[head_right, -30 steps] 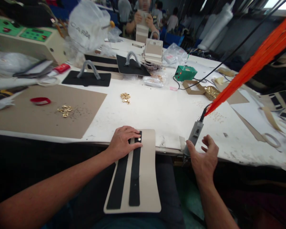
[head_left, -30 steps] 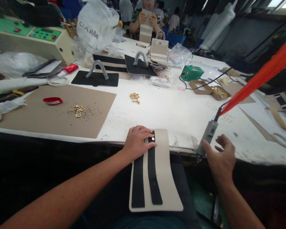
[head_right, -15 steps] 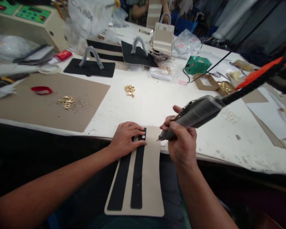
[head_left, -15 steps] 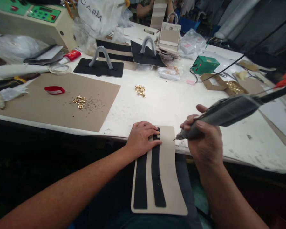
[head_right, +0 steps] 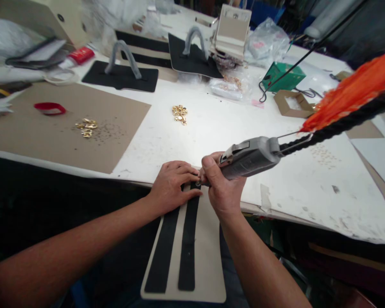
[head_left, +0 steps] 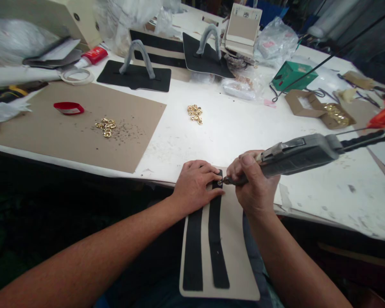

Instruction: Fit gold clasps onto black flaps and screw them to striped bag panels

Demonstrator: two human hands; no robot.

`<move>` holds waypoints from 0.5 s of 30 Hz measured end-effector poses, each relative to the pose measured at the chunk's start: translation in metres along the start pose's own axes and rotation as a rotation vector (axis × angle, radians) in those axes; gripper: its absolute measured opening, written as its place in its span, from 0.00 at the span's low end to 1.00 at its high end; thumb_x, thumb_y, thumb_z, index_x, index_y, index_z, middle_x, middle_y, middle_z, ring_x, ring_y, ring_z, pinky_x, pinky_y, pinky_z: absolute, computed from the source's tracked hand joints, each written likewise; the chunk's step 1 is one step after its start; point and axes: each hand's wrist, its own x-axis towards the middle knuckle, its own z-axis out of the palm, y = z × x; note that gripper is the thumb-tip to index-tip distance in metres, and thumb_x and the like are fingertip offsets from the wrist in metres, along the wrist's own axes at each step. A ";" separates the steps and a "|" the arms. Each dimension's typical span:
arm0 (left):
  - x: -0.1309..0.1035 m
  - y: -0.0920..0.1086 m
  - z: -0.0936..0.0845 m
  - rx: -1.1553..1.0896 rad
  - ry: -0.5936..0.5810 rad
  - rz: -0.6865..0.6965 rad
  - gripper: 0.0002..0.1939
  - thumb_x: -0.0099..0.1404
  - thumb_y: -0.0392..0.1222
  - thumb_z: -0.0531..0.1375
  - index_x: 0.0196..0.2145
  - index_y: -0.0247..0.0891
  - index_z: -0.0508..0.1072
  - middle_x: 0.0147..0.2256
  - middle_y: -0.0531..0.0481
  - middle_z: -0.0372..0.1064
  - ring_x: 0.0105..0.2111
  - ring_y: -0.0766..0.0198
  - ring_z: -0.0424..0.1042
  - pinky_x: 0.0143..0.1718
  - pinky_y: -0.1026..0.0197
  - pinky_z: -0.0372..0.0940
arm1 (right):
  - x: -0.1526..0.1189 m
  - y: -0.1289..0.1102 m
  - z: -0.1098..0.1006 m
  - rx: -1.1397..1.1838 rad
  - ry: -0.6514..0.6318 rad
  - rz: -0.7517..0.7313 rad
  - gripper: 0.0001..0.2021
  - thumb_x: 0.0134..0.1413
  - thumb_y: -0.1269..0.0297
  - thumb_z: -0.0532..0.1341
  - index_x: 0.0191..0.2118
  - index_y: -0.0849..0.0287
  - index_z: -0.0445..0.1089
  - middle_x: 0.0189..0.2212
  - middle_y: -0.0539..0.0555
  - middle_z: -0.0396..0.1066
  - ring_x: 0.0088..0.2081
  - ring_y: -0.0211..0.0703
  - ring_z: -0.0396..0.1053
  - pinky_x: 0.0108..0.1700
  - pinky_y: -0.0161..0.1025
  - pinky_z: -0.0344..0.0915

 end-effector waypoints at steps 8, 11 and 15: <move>-0.001 -0.001 0.001 0.011 0.006 0.010 0.15 0.61 0.52 0.74 0.43 0.47 0.82 0.52 0.54 0.80 0.56 0.53 0.71 0.59 0.45 0.56 | -0.002 0.004 -0.004 -0.072 -0.077 -0.052 0.13 0.60 0.58 0.69 0.34 0.54 0.64 0.21 0.42 0.64 0.19 0.36 0.63 0.26 0.38 0.65; 0.000 0.000 0.000 0.016 -0.002 0.006 0.14 0.61 0.52 0.74 0.42 0.47 0.82 0.52 0.55 0.80 0.56 0.53 0.71 0.58 0.45 0.56 | -0.002 0.007 -0.008 -0.117 -0.133 -0.065 0.13 0.62 0.59 0.68 0.33 0.53 0.63 0.21 0.43 0.63 0.21 0.36 0.64 0.27 0.38 0.65; 0.001 0.001 0.000 0.019 -0.004 0.002 0.13 0.61 0.51 0.74 0.41 0.47 0.82 0.51 0.55 0.80 0.56 0.53 0.71 0.58 0.45 0.56 | 0.001 0.013 -0.013 -0.176 -0.212 -0.065 0.14 0.62 0.55 0.67 0.33 0.53 0.63 0.23 0.44 0.63 0.24 0.37 0.64 0.28 0.38 0.67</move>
